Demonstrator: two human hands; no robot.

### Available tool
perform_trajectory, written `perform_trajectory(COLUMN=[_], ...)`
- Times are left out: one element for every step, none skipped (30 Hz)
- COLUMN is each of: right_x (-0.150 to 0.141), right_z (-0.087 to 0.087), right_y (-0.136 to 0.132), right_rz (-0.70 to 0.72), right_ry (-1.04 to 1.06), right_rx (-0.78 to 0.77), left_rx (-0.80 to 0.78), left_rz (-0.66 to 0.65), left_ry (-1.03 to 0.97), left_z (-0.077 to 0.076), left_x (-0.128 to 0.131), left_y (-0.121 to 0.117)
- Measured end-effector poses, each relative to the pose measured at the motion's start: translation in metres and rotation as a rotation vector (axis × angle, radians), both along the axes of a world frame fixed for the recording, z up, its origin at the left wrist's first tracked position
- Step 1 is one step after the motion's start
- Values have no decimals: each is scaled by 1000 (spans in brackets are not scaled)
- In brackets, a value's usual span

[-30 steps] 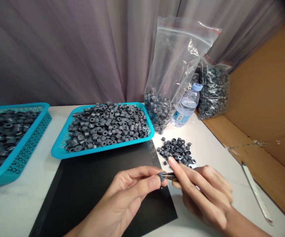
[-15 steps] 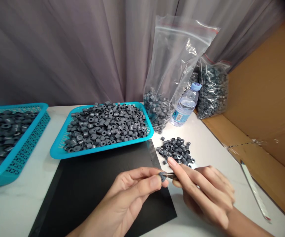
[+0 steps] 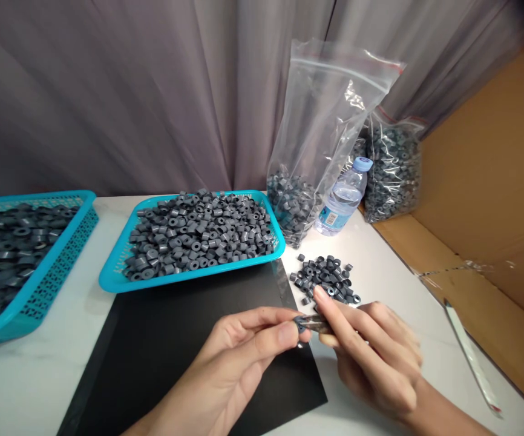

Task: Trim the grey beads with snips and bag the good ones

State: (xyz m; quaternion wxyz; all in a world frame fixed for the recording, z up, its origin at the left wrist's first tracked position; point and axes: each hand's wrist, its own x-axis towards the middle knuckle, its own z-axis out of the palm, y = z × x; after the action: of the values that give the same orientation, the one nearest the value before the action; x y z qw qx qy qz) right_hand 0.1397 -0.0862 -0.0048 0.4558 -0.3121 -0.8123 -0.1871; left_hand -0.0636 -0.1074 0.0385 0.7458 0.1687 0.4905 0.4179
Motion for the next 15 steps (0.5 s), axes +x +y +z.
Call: perform_trajectory(right_x=[0, -1, -1, -1, -1, -1, -1, -1, 0, 0, 0, 0, 1, 1, 2], right_z=[0, 0, 1, 1, 2, 3, 4, 5, 7, 8, 9, 10, 11, 11, 11], right_y=[0, 0, 0, 0, 0, 0, 0, -1, -1, -1, -1, 0, 0, 0, -1], right_rz=[-2, -6, -10, -15, -19, -24, -26, -27, -27, -30, -32, -36, -41, -46, -49], right_ry=[-5, -10, -11, -13, -13, -16, -21, -28, -36, -46, -52, -56, -60, -66, -74], right_rx=[1, 5, 8, 10, 15, 22, 27, 33, 39, 42, 48, 51, 54, 52, 44], left_rx=[0, 1, 2, 6, 8, 11, 13, 15, 16, 15, 14, 13, 11, 12, 15], left_rz=[1, 1, 2, 1, -3, -6, -8, -10, -12, -13, -12, -10, -13, -17, -21], left_ry=[0, 3, 7, 13, 19, 25, 30, 33, 34, 33, 31, 28, 23, 18, 13], left_z=[0, 1, 2, 2, 3, 3, 3, 3, 3, 3, 3, 2, 2, 1, 0], left_x=[0, 0, 0, 0, 0, 0, 1, 1, 1, 1, 1, 2, 1, 1, 1], left_y=[0, 0, -1, -1, -1, -1, -1, -1, -1, -1, -1, -1, -1, -2, -2])
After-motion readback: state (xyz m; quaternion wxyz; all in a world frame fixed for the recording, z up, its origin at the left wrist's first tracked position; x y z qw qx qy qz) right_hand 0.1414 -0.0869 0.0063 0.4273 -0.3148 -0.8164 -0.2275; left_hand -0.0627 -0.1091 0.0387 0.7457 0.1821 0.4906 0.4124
